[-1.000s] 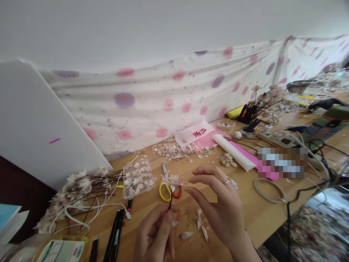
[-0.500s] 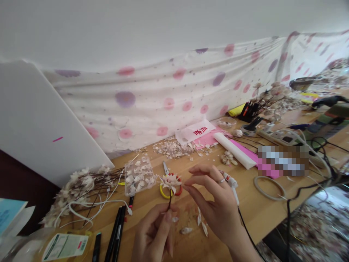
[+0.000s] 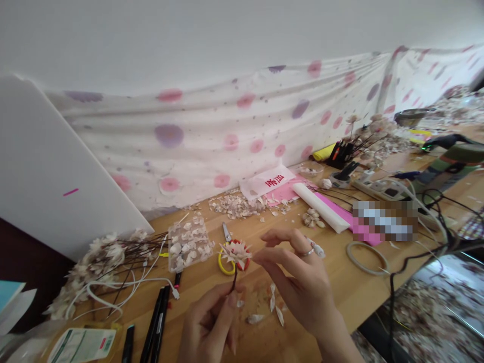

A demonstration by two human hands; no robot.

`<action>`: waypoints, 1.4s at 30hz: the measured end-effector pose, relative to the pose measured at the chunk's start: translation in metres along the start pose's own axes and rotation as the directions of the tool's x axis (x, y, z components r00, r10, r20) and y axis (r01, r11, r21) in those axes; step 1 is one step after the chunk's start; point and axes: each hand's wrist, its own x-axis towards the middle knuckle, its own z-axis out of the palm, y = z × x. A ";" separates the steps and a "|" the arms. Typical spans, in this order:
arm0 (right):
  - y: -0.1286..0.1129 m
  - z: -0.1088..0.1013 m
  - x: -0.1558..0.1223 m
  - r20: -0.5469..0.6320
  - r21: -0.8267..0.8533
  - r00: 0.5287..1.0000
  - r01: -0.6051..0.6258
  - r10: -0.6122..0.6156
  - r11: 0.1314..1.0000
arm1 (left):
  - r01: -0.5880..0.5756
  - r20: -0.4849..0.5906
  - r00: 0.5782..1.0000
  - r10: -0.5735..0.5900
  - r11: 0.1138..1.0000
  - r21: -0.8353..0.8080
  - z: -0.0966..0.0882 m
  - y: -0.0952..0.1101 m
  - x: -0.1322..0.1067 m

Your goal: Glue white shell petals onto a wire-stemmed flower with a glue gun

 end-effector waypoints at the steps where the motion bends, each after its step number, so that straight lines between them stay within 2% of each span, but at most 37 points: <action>1: 0.000 0.000 0.000 0.004 -0.003 1.000 0.005 -0.005 1.000 | 0.000 0.004 1.000 0.000 1.000 0.004 0.000 0.000 0.000; 6: 0.000 0.000 0.003 0.013 -0.006 1.000 0.010 -0.010 1.000 | 0.011 0.052 0.999 -0.010 1.000 -0.016 -0.003 -0.005 0.002; 12: -0.002 0.002 0.004 -0.065 0.014 0.997 -0.046 0.047 0.999 | 0.108 0.200 0.976 -0.084 0.988 -0.112 -0.013 -0.018 0.012; 19: -0.005 0.009 0.001 -0.065 0.006 0.997 -0.049 0.049 0.999 | 0.032 0.141 0.990 -0.006 0.982 -0.185 -0.010 -0.016 0.013; 26: -0.015 0.022 -0.005 -0.126 0.092 0.967 -0.209 0.219 0.974 | 0.025 0.098 0.995 0.004 0.956 -0.293 -0.007 -0.016 0.011; 28: -0.017 0.028 -0.008 -0.093 0.168 0.944 -0.299 0.317 0.940 | 0.005 0.090 0.996 0.024 0.953 -0.304 -0.006 -0.017 0.012; 31: -0.018 0.036 -0.011 0.015 0.290 0.903 -0.416 0.430 0.862 | -0.021 0.081 0.996 0.047 0.954 -0.299 -0.004 -0.017 0.011; 36: -0.022 0.041 -0.009 0.174 0.450 0.859 -0.504 0.482 0.737 | -0.008 0.009 1.000 0.010 0.977 -0.213 -0.001 -0.011 0.005; 39: -0.026 0.044 -0.006 0.272 0.534 0.823 -0.561 0.499 0.633 | 0.005 0.013 1.000 -0.003 0.987 -0.160 -0.001 -0.008 0.002; 42: -0.027 0.046 -0.005 0.308 0.573 0.791 -0.598 0.529 0.561 | 0.011 0.032 0.999 -0.006 0.987 -0.158 -0.001 -0.008 0.003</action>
